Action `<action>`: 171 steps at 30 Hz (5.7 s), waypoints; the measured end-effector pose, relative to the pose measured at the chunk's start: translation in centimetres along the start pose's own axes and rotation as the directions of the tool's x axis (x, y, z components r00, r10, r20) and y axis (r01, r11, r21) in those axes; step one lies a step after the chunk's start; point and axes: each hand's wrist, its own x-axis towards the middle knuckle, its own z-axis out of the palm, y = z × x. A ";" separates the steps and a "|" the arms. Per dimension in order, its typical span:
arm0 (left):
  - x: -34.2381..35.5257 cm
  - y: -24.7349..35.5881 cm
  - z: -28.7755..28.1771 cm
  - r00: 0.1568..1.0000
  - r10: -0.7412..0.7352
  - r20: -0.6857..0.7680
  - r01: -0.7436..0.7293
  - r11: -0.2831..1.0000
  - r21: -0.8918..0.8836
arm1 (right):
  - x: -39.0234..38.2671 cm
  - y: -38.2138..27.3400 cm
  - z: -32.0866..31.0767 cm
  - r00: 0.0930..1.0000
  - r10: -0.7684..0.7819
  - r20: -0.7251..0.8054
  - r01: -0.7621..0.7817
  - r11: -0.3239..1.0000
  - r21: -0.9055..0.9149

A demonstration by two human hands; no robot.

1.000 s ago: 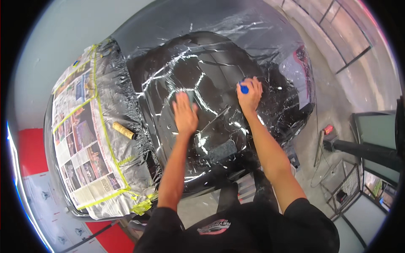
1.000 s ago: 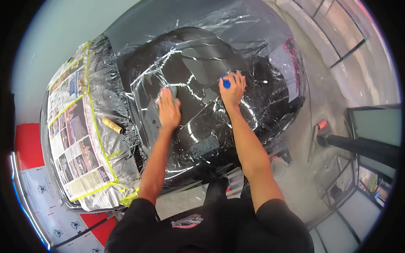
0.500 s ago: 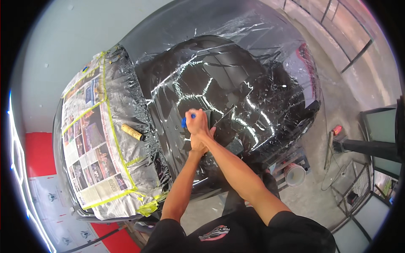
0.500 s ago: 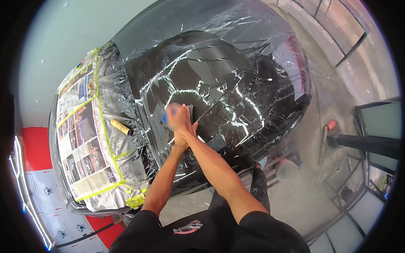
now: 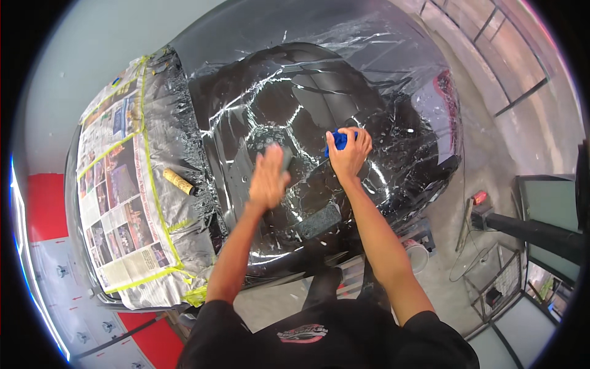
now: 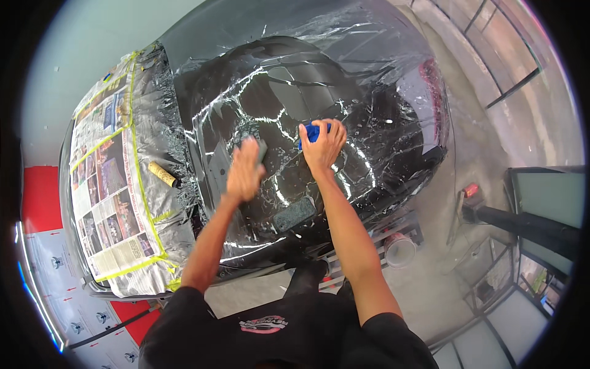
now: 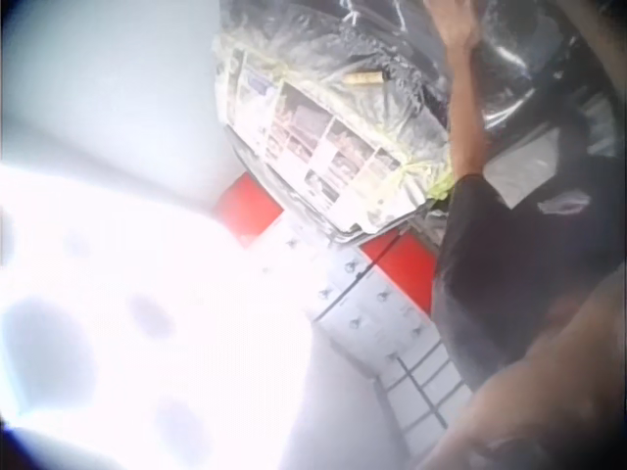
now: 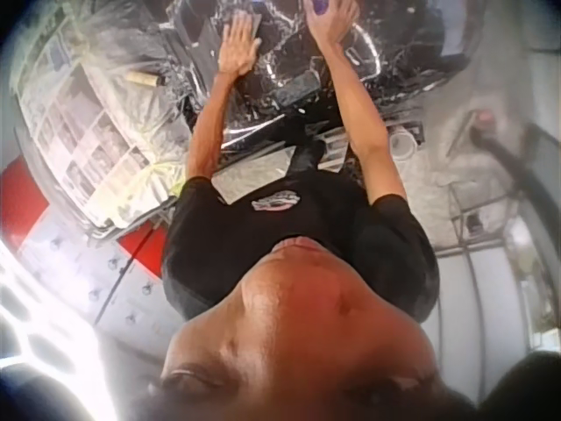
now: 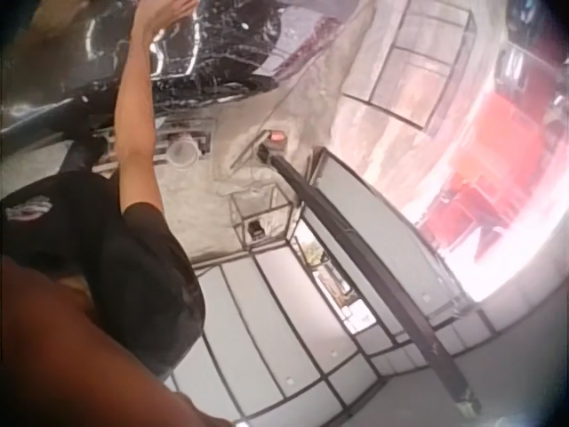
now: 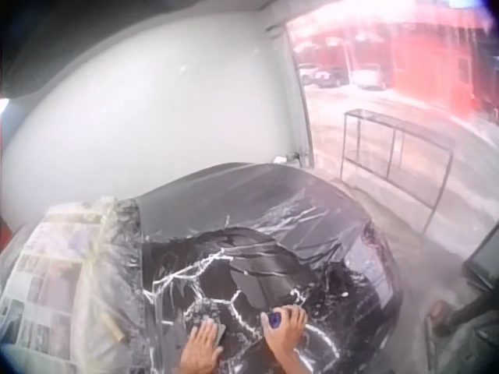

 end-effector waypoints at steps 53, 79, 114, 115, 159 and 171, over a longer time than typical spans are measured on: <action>4.2 2.9 -0.4 0.983 0.039 0.179 0.013 0.961 -0.277 | 2.9 2.7 -0.4 0.978 -0.026 0.205 0.038 0.998 -0.053; 14.3 -2.3 1.5 0.982 -0.187 -0.028 0.188 0.982 0.015 | 2.6 2.6 -0.4 0.970 0.003 0.243 0.006 0.999 -0.036; 12.2 -4.4 -0.2 0.956 -0.018 0.293 -0.075 0.950 0.303 | 2.7 2.4 -1.0 0.970 0.005 0.245 0.014 0.997 -0.077; 15.6 -7.9 -0.7 0.981 -0.135 0.139 0.052 0.876 0.480 | 2.9 1.9 -0.9 0.972 -0.011 0.235 0.027 0.998 -0.062; 22.9 -1.1 -1.2 0.994 -0.024 -0.111 0.012 0.994 -0.110 | 2.6 1.7 -1.2 0.959 0.056 0.279 -0.038 0.997 -0.069; 11.5 3.5 -0.4 0.977 0.168 0.133 -0.130 0.957 -0.258 | 2.4 2.6 -1.1 0.964 0.029 0.264 -0.004 0.995 -0.096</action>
